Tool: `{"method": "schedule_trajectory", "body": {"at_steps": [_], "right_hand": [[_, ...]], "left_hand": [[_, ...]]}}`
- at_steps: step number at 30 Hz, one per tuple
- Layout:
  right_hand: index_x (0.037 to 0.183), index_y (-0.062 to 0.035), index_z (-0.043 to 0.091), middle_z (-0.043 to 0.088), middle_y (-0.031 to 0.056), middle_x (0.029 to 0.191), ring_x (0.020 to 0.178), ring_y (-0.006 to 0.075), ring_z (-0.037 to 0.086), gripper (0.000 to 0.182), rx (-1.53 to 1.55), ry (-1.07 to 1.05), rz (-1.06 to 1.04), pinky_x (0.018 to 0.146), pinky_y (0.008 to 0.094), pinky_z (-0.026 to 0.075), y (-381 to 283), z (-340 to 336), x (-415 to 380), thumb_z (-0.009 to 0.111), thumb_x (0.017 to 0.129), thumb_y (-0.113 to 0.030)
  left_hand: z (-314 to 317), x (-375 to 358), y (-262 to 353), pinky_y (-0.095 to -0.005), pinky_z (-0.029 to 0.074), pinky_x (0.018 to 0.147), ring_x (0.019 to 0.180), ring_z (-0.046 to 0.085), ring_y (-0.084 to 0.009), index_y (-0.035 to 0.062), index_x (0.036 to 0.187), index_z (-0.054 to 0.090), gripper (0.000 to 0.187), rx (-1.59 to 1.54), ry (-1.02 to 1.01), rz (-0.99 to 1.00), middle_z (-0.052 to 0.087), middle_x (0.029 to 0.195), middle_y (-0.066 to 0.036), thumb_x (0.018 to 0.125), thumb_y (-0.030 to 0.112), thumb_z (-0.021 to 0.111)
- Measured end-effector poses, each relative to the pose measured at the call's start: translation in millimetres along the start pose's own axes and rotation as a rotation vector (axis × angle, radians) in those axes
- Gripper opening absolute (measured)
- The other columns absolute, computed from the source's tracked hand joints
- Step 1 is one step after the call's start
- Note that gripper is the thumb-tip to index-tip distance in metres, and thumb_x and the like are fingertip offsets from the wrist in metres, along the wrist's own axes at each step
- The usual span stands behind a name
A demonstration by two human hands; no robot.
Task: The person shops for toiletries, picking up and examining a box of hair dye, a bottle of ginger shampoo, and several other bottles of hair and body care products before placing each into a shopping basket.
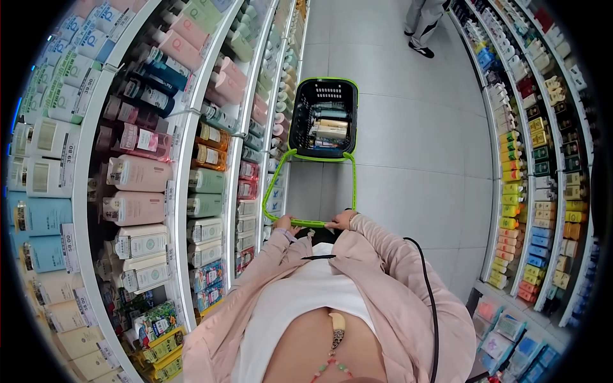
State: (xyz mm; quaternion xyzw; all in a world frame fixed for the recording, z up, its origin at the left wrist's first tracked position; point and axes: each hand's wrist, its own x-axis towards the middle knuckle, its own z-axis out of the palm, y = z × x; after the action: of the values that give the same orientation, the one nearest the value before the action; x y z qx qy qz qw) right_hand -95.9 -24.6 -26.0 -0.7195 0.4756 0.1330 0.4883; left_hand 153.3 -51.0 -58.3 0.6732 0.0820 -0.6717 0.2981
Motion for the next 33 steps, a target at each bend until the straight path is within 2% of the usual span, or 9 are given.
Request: {"method": "schedule_trajectory", "body": {"at_steps": [6, 8, 13, 17, 19, 22, 26, 29, 33], "right_hand": [[0.091, -0.0101, 0.058, 0.060, 0.0141, 0.081, 0.083, 0.0292, 0.056, 0.053, -0.190, 0.221, 0.068, 0.078, 0.0390, 0.040, 18, -24, 5, 0.037, 0.077, -0.057], [0.089, -0.0094, 0.058, 0.060, 0.0137, 0.081, 0.082, 0.0283, 0.056, 0.052, -0.220, 0.256, 0.073, 0.078, 0.0383, 0.040, 28, -26, 14, 0.038, 0.077, -0.056], [0.086, -0.0080, 0.058, 0.060, 0.0124, 0.081, 0.082, 0.0268, 0.057, 0.050, -0.305, 0.405, 0.052, 0.080, 0.0369, 0.038, 54, -56, 30, 0.040, 0.077, -0.054], [0.084, -0.0128, 0.058, 0.060, 0.0118, 0.075, 0.078, 0.0288, 0.057, 0.054, -0.318, 0.173, 0.057, 0.077, 0.0383, 0.041, 83, -93, 60, 0.034, 0.076, -0.060], [0.086, -0.0133, 0.058, 0.060, 0.0113, 0.075, 0.078, 0.0289, 0.057, 0.053, -0.352, 0.089, 0.070, 0.076, 0.0389, 0.041, 92, -117, 75, 0.035, 0.076, -0.060], [0.085, -0.0115, 0.059, 0.060, 0.0114, 0.081, 0.084, 0.0288, 0.056, 0.051, -0.277, 0.084, 0.096, 0.079, 0.0377, 0.039, 95, -161, 90, 0.039, 0.075, -0.058], [0.085, -0.0105, 0.059, 0.060, 0.0107, 0.086, 0.088, 0.0274, 0.054, 0.046, -0.307, 0.105, 0.171, 0.084, 0.0401, 0.036, 106, -206, 117, 0.042, 0.077, -0.053], [0.086, -0.0104, 0.058, 0.060, 0.0109, 0.086, 0.089, 0.0272, 0.054, 0.043, -0.291, 0.147, 0.249, 0.087, 0.0421, 0.034, 114, -234, 132, 0.043, 0.078, -0.050], [0.088, -0.0082, 0.056, 0.058, 0.0091, 0.089, 0.090, 0.0260, 0.052, 0.039, -0.301, 0.434, 0.321, 0.083, 0.0420, 0.036, 132, -273, 142, 0.045, 0.078, -0.045]], "left_hand": [[52, 2, 16, -0.0505, 0.040, 0.082, 0.095, 0.048, -0.0335, -0.0006, 0.092, 0.041, 0.016, 0.046, -0.090, 0.020, 0.048, 0.093, -0.018, 0.079, 0.009, 0.041], [47, 25, 15, -0.0512, 0.039, 0.084, 0.099, 0.046, -0.0359, -0.0022, 0.096, 0.039, 0.018, 0.021, -0.241, 0.024, 0.047, 0.097, -0.020, 0.084, 0.011, 0.039], [78, 39, 38, -0.0479, 0.041, 0.083, 0.099, 0.047, -0.0346, -0.0037, 0.100, 0.038, 0.019, 0.038, -0.215, 0.026, 0.046, 0.101, -0.020, 0.086, 0.010, 0.038], [106, 89, 70, -0.0493, 0.040, 0.084, 0.099, 0.046, -0.0357, -0.0059, 0.100, 0.038, 0.022, 0.098, -0.259, -0.111, 0.044, 0.102, -0.022, 0.083, 0.008, 0.039], [121, 125, 92, -0.0509, 0.038, 0.085, 0.101, 0.043, -0.0362, -0.0067, 0.100, 0.038, 0.023, -0.125, -0.122, -0.544, 0.043, 0.103, -0.024, 0.081, 0.006, 0.036], [163, 95, 135, -0.0495, 0.036, 0.087, 0.103, 0.041, -0.0364, -0.0070, 0.102, 0.038, 0.025, 0.057, -0.099, -0.352, 0.042, 0.105, -0.027, 0.081, 0.006, 0.034], [204, 114, 185, -0.0473, 0.037, 0.087, 0.101, 0.043, -0.0365, -0.0065, 0.103, 0.038, 0.026, 0.070, -0.186, -0.408, 0.042, 0.107, -0.025, 0.081, 0.006, 0.034], [221, 138, 196, -0.0455, 0.039, 0.086, 0.098, 0.047, -0.0328, -0.0050, 0.104, 0.038, 0.026, 0.224, -0.317, -0.277, 0.045, 0.107, -0.021, 0.083, 0.010, 0.034], [266, 140, 224, -0.0418, 0.042, 0.082, 0.094, 0.051, -0.0274, -0.0010, 0.106, 0.038, 0.027, 0.344, -0.479, -0.177, 0.046, 0.108, -0.016, 0.086, 0.017, 0.036]]}}
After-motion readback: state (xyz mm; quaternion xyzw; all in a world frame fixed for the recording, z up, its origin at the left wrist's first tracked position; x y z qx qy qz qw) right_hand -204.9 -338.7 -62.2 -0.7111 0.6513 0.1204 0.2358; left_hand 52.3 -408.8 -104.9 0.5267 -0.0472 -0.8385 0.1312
